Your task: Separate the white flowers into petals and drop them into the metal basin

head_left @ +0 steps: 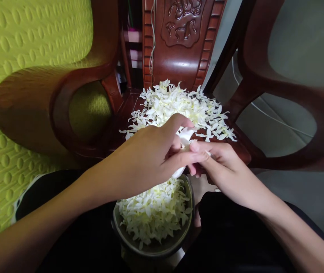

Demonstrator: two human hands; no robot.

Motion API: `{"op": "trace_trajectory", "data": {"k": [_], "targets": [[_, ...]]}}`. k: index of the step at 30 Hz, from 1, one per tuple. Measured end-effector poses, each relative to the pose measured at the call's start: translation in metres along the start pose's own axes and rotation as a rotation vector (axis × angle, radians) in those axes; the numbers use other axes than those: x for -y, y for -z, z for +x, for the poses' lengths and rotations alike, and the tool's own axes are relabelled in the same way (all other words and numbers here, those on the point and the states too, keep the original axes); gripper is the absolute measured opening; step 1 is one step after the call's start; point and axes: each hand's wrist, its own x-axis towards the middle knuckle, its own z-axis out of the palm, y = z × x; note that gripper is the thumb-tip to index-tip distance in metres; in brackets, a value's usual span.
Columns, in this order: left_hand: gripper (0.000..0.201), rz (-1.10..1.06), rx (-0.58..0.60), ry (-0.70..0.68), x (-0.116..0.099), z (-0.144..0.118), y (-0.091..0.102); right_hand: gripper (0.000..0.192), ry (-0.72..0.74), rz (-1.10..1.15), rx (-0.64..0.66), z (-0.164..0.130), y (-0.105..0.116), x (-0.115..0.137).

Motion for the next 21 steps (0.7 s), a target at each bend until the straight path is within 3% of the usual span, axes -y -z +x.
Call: {"op": "trace_trajectory", "data": {"k": [5, 13, 15, 18, 21], "targets": [[0.043, 0.069, 0.007, 0.004, 0.005, 0.001, -0.003, 0.043, -0.048, 0.073, 0.127, 0.001, 0.006, 0.002], [0.045, 0.299, 0.043, -0.026, 0.004, -0.001, -0.004, 0.044, -0.051, -0.088, 0.153, 0.002, 0.006, -0.007], [0.044, 0.35, 0.021, -0.01, 0.005, -0.001, -0.004, 0.043, -0.043, -0.173, 0.127, 0.003, 0.005, -0.008], [0.039, 0.452, -0.057, 0.079, 0.008, 0.0, -0.002, 0.036, 0.014, -0.384, -0.021, 0.005, 0.003, -0.008], [0.036, 0.506, -0.046, 0.138, 0.011, 0.0, -0.001, 0.025, 0.054, -0.49, -0.068, 0.007, 0.002, -0.009]]}}
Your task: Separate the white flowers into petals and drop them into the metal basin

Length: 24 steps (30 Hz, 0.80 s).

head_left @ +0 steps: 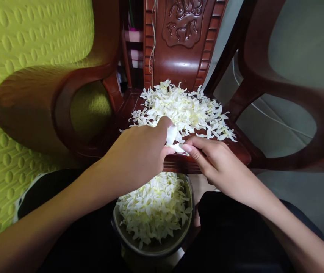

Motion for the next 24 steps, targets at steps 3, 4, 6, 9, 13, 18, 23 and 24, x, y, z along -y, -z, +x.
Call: {"op": "trace_trajectory", "data": {"k": [3, 4, 6, 9, 13, 18, 23, 24], "targets": [[0.043, -0.056, 0.064, -0.037, 0.0006, -0.0008, -0.0016, 0.022, 0.007, 0.03, 0.044, -0.0005, -0.0007, -0.0009], [0.047, -0.069, 0.077, -0.051, 0.0005, -0.0014, -0.0025, 0.022, 0.011, 0.049, 0.063, -0.0013, -0.0007, -0.001], [0.056, -0.06, 0.091, -0.084, 0.0008, -0.003, -0.0046, 0.019, 0.03, 0.092, 0.124, -0.0034, -0.0003, -0.0007], [0.066, -0.025, 0.114, -0.129, 0.0016, -0.0053, -0.0079, 0.014, 0.053, 0.121, 0.211, -0.0062, 0.0004, 0.0008], [0.064, -0.032, 0.156, -0.124, 0.0006, -0.0052, -0.009, 0.016, 0.069, 0.052, 0.224, -0.0068, 0.0009, 0.0022], [0.051, -0.023, 0.149, -0.078, -0.0007, -0.0039, -0.0057, 0.025, 0.041, -0.209, 0.161, -0.0051, -0.0002, 0.0013], [0.045, -0.119, 0.124, -0.07, 0.0037, -0.0028, -0.0073, 0.029, 0.127, -0.193, 0.12, -0.003, -0.0019, 0.0005], [0.043, -0.137, 0.123, -0.062, 0.0046, -0.0018, -0.0076, 0.029, 0.126, -0.145, 0.118, -0.0028, -0.0011, 0.0009]]}}
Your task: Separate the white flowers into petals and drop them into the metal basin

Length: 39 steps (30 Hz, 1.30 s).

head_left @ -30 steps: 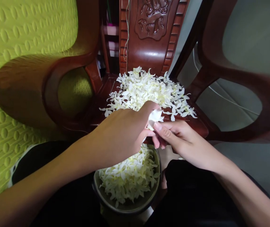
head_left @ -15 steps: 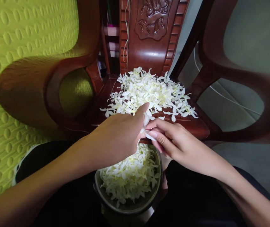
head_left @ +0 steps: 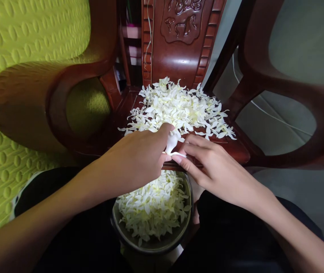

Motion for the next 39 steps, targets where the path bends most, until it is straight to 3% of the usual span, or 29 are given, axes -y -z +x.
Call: {"op": "trace_trajectory", "data": {"k": [6, 8, 12, 15, 18, 24, 26, 30, 35, 39], "targets": [[0.037, -0.277, 0.038, 0.09, 0.003, 0.006, 0.008, 0.022, -0.066, 0.665, 0.151, -0.002, 0.014, 0.003], [0.034, -0.333, 0.04, 0.112, 0.003, 0.007, 0.011, 0.019, -0.086, 0.777, 0.114, -0.003, 0.016, 0.004], [0.029, -0.357, 0.025, 0.089, 0.0, 0.005, 0.012, 0.02, -0.239, 0.801, -0.058, 0.002, 0.011, 0.002], [0.027, -0.367, -0.02, 0.052, -0.002, 0.005, 0.012, 0.026, -0.327, 0.861, -0.105, 0.006, 0.006, -0.004], [0.029, -0.395, -0.075, 0.046, -0.003, 0.006, 0.014, 0.03, -0.3, 0.789, -0.066, 0.007, 0.007, -0.008], [0.036, -0.35, -0.109, 0.063, -0.003, 0.007, 0.015, 0.019, -0.189, 0.737, 0.038, 0.002, 0.012, -0.007], [0.038, -0.328, -0.07, 0.065, -0.001, 0.008, 0.014, 0.015, -0.188, 0.758, 0.01, 0.002, 0.01, -0.006], [0.023, -0.31, 0.1, 0.072, 0.004, 0.011, 0.014, 0.011, -0.197, 0.787, -0.019, 0.001, 0.001, -0.008], [0.021, -0.194, 0.141, 0.063, 0.003, 0.013, 0.011, 0.024, -0.142, 0.834, 0.025, -0.004, 0.0, -0.003], [0.02, -0.018, 0.088, 0.038, 0.005, 0.013, 0.007, 0.038, -0.063, 0.752, 0.131, -0.003, 0.005, -0.007]]}}
